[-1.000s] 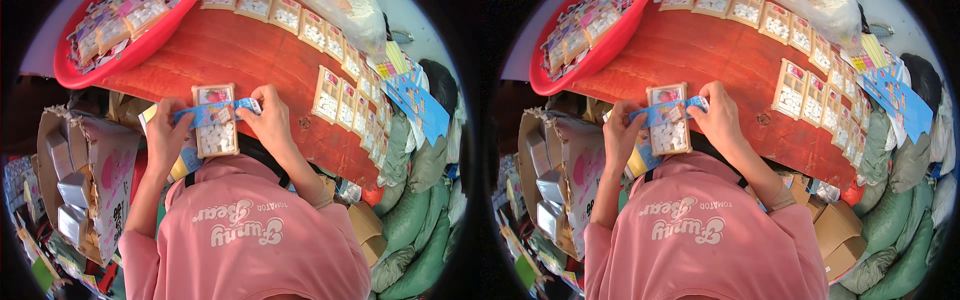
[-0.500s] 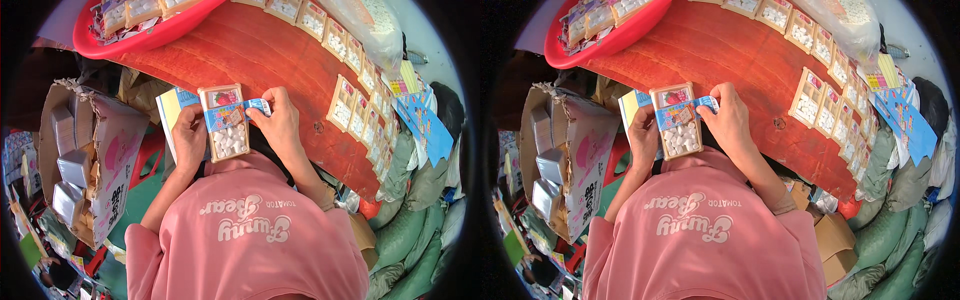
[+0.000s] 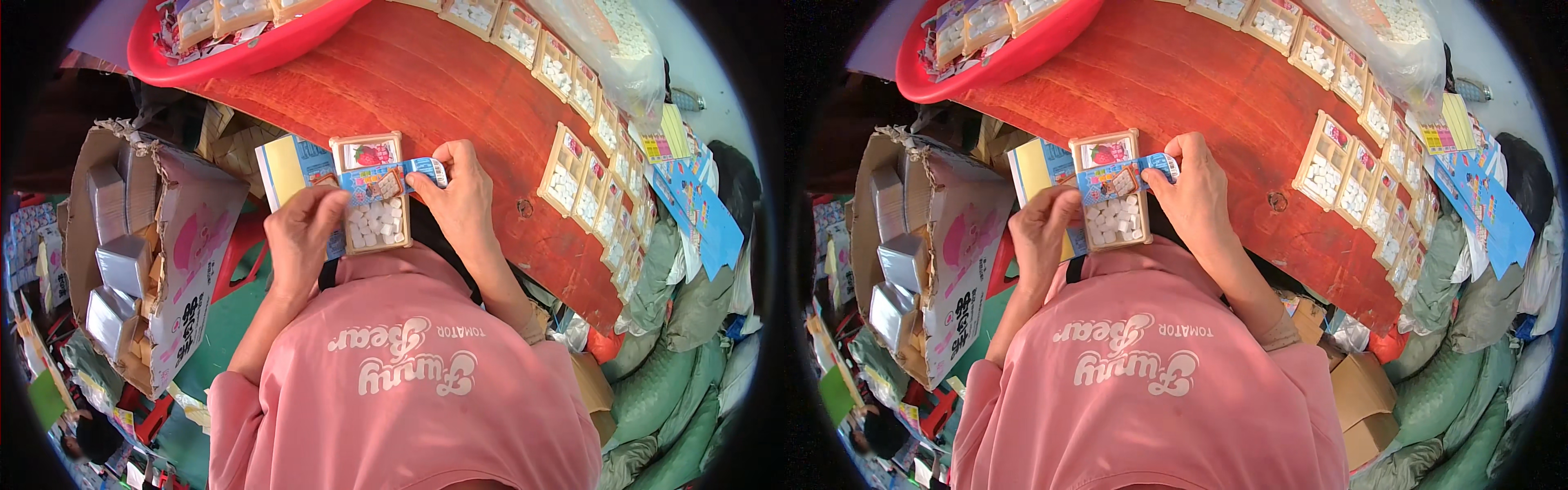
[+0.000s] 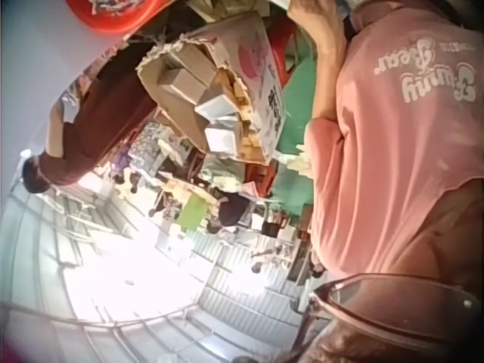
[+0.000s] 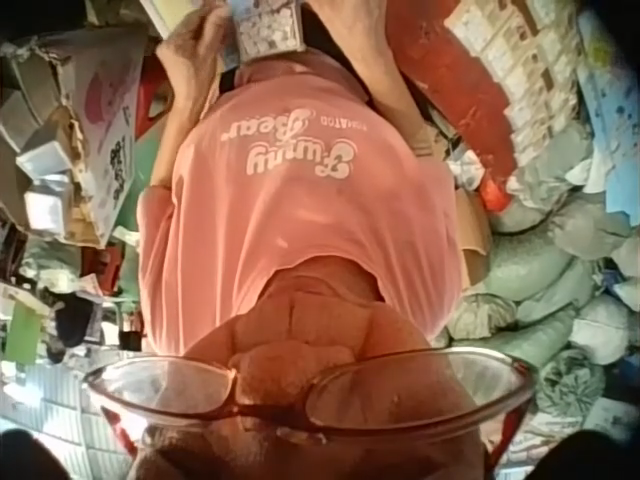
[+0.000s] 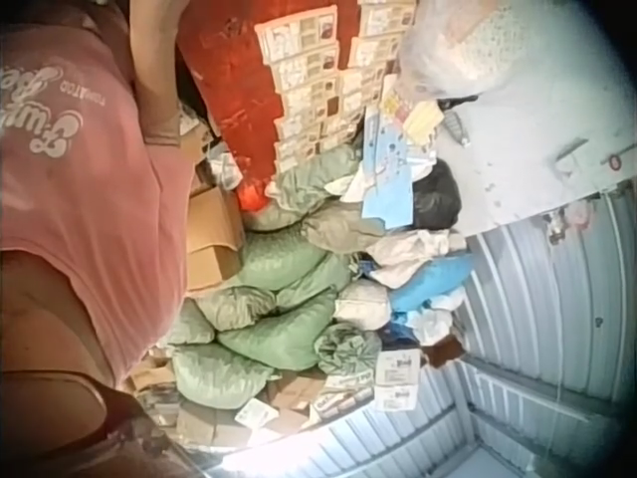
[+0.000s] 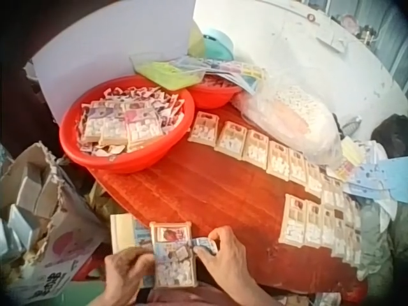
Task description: The recorder is wrapping small plastic cases containing white items with adhesive paper labels/sleeves.
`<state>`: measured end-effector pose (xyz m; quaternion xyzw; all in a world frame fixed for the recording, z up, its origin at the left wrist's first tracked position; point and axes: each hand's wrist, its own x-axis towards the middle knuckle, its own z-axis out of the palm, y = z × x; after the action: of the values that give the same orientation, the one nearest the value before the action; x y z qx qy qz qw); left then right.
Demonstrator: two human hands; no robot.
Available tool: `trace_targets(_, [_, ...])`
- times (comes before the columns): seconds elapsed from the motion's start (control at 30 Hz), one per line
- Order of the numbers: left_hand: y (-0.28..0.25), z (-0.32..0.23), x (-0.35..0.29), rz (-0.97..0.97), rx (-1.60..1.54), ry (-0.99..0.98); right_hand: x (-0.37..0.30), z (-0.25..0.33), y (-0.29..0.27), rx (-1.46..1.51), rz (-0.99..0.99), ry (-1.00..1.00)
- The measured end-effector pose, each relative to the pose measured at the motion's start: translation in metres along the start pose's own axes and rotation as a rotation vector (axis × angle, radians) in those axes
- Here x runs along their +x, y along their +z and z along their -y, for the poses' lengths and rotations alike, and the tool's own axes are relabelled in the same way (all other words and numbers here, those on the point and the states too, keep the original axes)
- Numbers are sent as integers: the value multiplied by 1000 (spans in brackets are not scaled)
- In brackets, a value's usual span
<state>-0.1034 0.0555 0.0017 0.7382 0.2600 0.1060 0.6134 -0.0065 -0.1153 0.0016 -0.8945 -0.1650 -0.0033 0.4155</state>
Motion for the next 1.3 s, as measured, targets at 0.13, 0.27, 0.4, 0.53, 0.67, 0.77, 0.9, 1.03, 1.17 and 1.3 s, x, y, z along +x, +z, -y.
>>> trace_targets(0.13, [5,-3,2,90,-25,-133,-1,1,-1,7,-9,-15])
trace_targets(0.27, [8,4,8,151,-205,-239,-1,2,-1,-6,-14,-25])
trace_targets(0.4, [11,3,11,219,-478,-374,-1,0,-2,19,-30,-20])
trace_targets(0.53, [5,21,12,257,-663,-359,2,2,-9,353,74,199])
trace_targets(0.67, [3,10,10,253,-824,-331,12,12,-22,776,179,413])
trace_targets(0.77, [4,8,16,272,-935,-292,21,12,-20,827,222,423])
trace_targets(0.9, [1,7,24,297,-965,-301,32,14,-14,741,291,356])
trace_targets(1.03, [11,14,23,472,-1281,-478,34,31,-10,839,435,430])
trace_targets(1.17, [21,18,23,583,-1562,-678,35,51,-4,868,458,364])
trace_targets(1.3, [16,12,31,611,-1509,-704,42,60,-2,692,458,286])
